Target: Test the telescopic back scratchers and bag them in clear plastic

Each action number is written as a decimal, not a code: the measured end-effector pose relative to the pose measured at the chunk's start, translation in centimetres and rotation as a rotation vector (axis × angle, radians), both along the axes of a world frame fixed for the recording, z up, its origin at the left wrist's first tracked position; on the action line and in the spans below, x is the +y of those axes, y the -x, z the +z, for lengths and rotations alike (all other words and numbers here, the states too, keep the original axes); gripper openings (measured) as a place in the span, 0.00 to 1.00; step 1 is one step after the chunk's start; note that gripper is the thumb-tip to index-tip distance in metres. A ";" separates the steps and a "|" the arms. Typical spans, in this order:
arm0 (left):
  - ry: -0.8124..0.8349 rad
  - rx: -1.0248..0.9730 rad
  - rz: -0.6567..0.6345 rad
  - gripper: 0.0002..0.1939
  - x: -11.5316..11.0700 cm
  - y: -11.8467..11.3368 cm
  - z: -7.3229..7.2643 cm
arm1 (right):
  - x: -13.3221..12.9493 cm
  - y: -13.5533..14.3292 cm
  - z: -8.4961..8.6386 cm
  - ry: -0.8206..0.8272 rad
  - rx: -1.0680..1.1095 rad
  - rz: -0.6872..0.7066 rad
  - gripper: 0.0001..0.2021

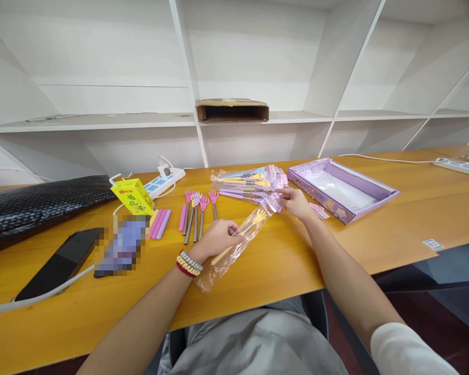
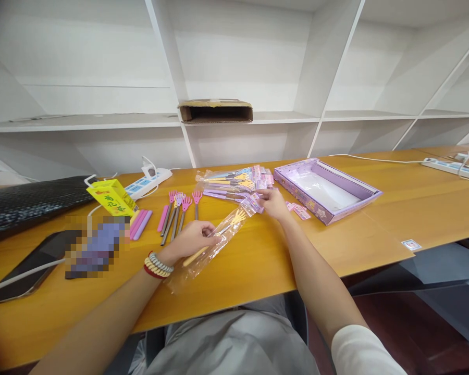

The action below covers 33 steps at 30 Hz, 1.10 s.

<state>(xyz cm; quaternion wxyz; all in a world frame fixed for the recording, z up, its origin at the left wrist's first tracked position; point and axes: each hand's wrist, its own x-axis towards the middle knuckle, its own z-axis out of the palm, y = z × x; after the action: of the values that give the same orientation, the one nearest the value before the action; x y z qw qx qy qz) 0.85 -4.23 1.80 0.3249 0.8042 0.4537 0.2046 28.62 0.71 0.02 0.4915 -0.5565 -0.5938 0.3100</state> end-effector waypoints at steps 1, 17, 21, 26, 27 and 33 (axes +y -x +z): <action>0.002 0.001 -0.003 0.15 0.0 0.0 0.0 | 0.0 0.1 0.0 0.031 0.048 0.001 0.20; -0.005 -0.005 -0.003 0.15 -0.1 -0.1 0.1 | -0.1 0.2 -0.1 0.101 0.068 0.089 0.16; -0.007 -0.010 -0.005 0.15 0.0 0.0 -0.1 | -0.4 0.6 0.4 0.137 0.141 0.039 0.15; 0.019 -0.012 0.015 0.16 -0.1 -0.2 0.1 | -0.6 0.9 0.8 0.133 0.148 0.021 0.16; 0.028 -0.008 0.019 0.16 -0.1 -0.2 0.1 | -0.6 0.9 0.8 0.135 0.147 0.049 0.16; 0.050 -0.003 0.036 0.13 -0.4 -0.4 0.5 | -0.4 0.9 0.2 0.136 0.151 0.173 0.14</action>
<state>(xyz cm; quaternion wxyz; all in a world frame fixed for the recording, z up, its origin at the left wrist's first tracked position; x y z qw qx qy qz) 1.30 -4.63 2.34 0.3417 0.7872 0.4728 0.2002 27.67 0.29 0.18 0.4673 -0.5103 -0.5785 0.4320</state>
